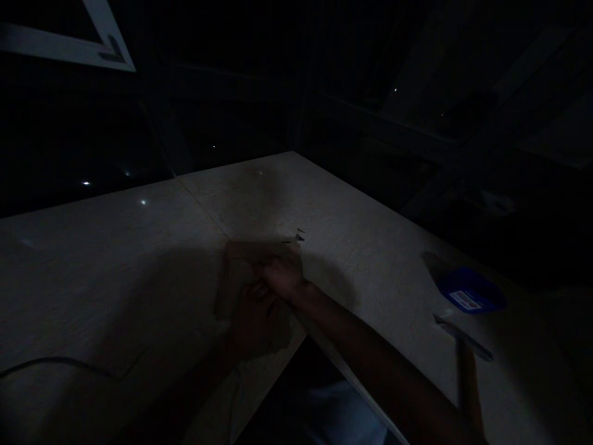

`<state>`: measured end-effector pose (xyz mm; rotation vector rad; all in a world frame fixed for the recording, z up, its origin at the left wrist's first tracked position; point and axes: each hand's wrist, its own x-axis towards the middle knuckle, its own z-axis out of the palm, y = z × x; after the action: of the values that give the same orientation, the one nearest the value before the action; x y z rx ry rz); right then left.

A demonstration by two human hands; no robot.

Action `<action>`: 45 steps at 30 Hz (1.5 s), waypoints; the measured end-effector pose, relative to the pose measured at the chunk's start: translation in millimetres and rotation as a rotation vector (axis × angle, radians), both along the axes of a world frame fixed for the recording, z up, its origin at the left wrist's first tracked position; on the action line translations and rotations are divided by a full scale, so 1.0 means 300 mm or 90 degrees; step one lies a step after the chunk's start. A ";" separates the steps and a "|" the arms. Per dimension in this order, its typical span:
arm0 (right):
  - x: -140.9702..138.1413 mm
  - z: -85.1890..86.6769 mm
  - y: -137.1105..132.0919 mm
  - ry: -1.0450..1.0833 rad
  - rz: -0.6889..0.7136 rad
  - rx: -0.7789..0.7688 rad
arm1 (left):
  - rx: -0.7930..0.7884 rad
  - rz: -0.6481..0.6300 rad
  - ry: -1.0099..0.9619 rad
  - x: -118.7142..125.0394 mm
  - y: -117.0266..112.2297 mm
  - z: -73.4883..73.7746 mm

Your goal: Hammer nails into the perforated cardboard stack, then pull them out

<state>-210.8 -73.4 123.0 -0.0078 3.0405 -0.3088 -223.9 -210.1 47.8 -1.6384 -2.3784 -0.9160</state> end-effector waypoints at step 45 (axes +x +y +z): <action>0.135 -0.191 0.275 0.360 -0.656 -0.719 | -0.007 -0.024 -0.073 -0.001 -0.007 0.030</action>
<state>-170.3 9.2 65.7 1.5644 2.4614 -2.2562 -224.3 -212.2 56.7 -1.6846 -2.4368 -1.0326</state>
